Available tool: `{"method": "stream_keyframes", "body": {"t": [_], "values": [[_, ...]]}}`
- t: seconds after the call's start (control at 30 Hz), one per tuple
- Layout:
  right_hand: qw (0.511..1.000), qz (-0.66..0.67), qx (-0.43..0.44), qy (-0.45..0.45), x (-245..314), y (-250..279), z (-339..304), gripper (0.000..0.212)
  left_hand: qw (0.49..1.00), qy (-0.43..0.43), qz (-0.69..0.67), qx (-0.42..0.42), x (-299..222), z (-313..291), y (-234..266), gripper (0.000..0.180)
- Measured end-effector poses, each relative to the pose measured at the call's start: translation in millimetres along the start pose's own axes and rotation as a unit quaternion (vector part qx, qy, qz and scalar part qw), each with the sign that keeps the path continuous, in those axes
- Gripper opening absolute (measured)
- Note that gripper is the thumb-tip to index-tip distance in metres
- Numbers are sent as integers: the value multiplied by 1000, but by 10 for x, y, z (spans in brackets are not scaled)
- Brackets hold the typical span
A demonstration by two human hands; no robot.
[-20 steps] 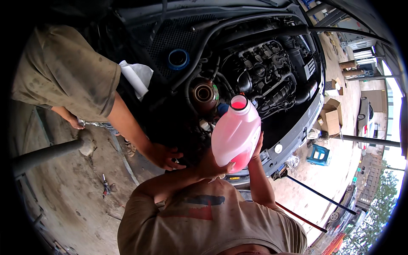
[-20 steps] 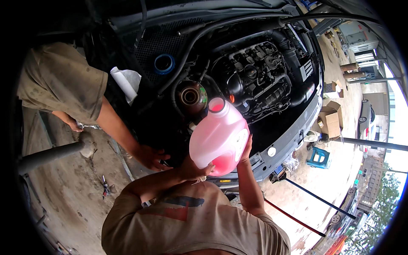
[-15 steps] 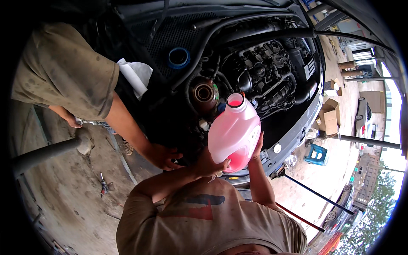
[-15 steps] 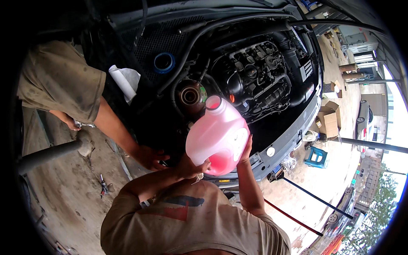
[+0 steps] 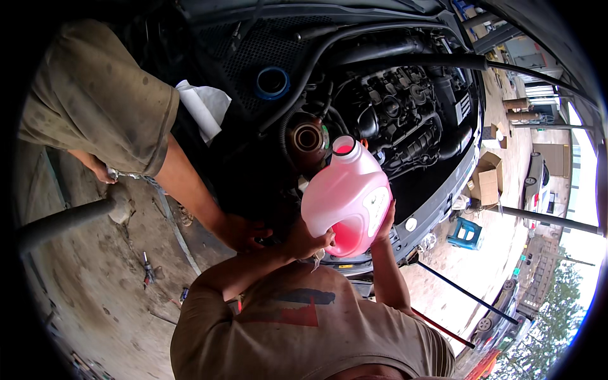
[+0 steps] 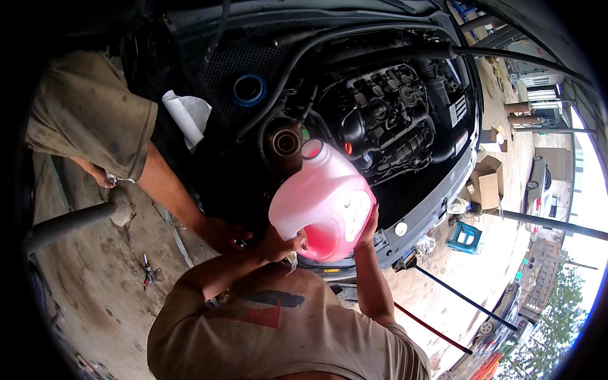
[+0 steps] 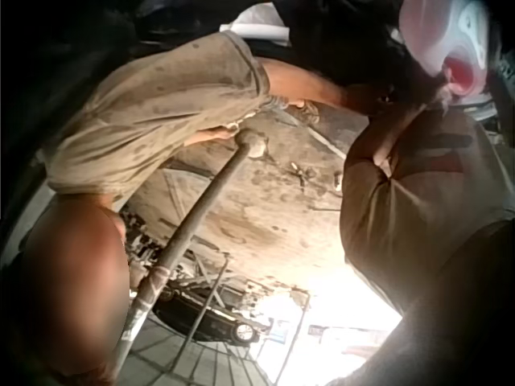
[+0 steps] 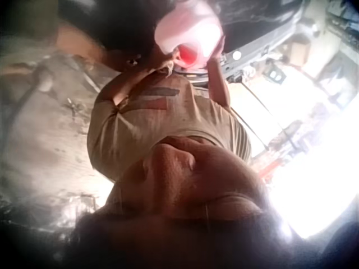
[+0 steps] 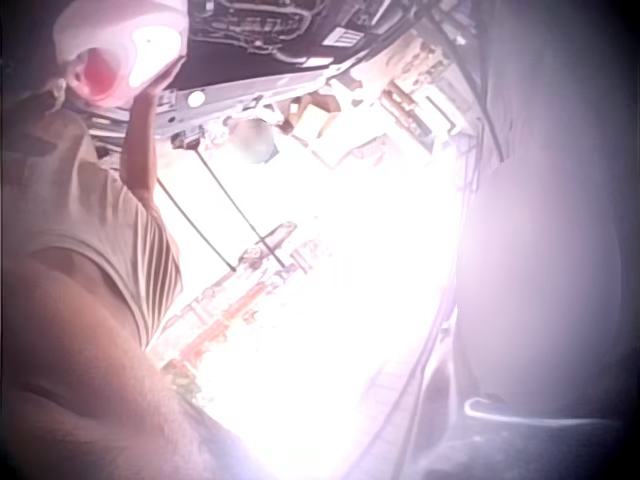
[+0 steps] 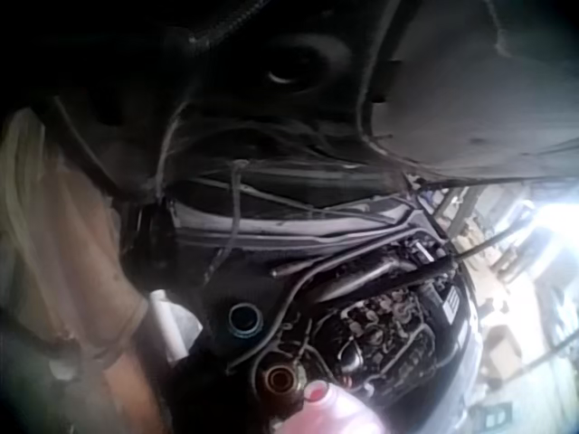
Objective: The person opens the hood of a car and pours engine oil from a yellow bottle into the engine. They then check the oil level with a dipstick, wipe it clean, and reinsert it. Finally, they pour pink coolant from a pink jug into the coolant reservoir.
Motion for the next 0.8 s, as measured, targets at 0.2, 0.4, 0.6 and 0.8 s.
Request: {"method": "stream_keyframes", "body": {"t": [0.2,0.4,0.6,0.8], "values": [[999,-27,-30,8,17,88,3,76,999,-2,-37,-17,-68,23,25,7],[998,-52,-31,22,70,33,-23,76,998,6,-54,-16,-43,39,60,13],[999,-36,-27,5,74,-14,-58,77,997,2,-77,-19,-12,65,102,12],[998,-50,-29,3,90,-29,-79,78,994,5,-103,-24,8,68,130,10]]}}
Point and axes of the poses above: each hand's wrist, its own z-axis towards the middle knuckle, its own y-axis out of the back of the hand, x = y × z, the point moved 6 cm from there along z, towards the middle knuckle, and after that the axes turned 8 degrees about -z, right-handed, at the moved point
